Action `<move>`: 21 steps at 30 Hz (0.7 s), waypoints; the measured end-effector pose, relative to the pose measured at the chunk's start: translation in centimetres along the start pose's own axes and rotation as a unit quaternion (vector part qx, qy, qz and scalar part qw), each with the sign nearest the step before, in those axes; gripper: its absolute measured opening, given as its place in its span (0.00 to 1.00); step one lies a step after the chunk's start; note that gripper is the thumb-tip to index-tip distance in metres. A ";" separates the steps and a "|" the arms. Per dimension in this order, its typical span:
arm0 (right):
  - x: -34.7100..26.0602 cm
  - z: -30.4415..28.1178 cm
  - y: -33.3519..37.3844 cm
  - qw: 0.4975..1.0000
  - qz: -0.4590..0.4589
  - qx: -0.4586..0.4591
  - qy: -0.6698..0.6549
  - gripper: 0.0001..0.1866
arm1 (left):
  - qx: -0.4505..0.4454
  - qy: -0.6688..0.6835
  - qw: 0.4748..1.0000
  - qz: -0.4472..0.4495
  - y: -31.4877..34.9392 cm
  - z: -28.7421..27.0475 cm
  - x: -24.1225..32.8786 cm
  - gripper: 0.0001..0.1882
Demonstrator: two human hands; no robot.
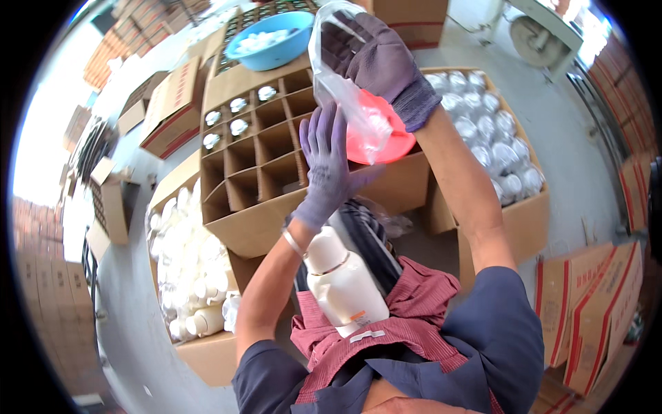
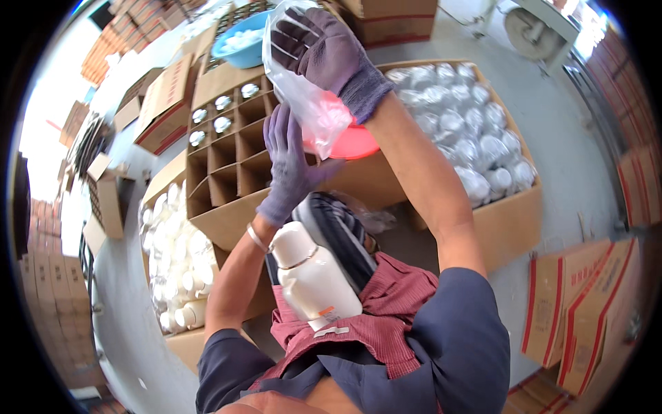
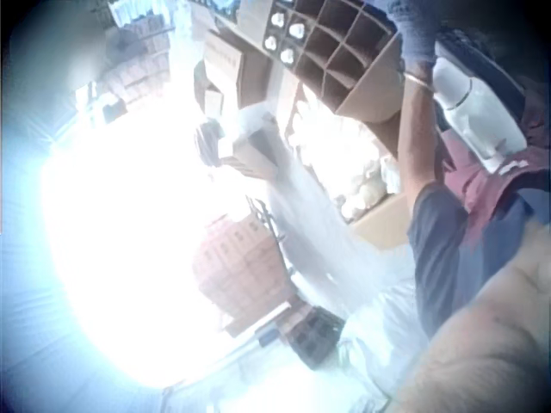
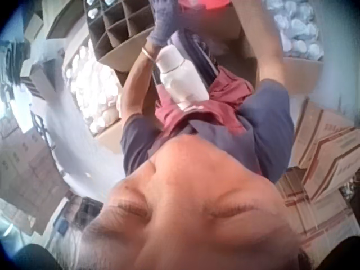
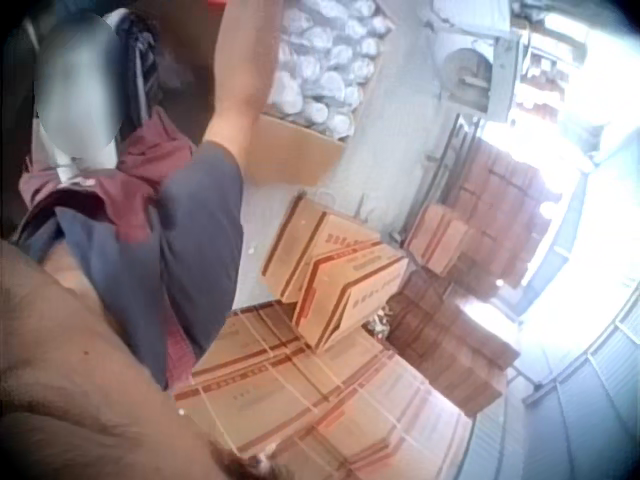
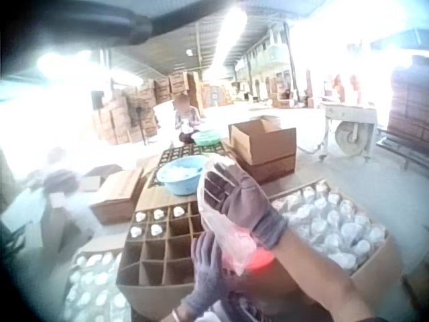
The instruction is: The person assembles plastic jugs and inserts them into cardboard boxes, placing a separate white lid into each jug's opening before moving the completed item into a storage box.
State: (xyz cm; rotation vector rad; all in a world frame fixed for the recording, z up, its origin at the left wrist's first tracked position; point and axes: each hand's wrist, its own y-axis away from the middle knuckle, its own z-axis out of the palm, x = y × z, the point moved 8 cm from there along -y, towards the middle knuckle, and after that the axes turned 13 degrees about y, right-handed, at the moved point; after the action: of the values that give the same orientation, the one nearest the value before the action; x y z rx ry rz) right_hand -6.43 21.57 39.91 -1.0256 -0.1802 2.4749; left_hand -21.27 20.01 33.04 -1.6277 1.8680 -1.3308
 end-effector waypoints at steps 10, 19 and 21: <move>13.4 -3.4 10.7 0.502 -0.186 0.035 0.844 0.36 | 0.246 0.506 0.717 -0.413 13.4 -6.9 -11.6 0.14; 17.5 -7.5 25.8 0.623 -0.064 0.144 0.766 0.09 | -0.027 0.225 0.861 -0.455 26.3 -9.9 0.4 0.12; 16.1 -2.7 29.3 0.597 -0.171 0.058 0.782 0.09 | 0.024 0.149 0.954 -0.260 23.7 -12.1 6.8 0.14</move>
State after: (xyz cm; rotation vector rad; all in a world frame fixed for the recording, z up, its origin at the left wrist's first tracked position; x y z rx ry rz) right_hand -25.01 2.70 19.35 -2.3178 0.3259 0.5417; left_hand -46.44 16.97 22.43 -2.0805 1.5885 -1.9094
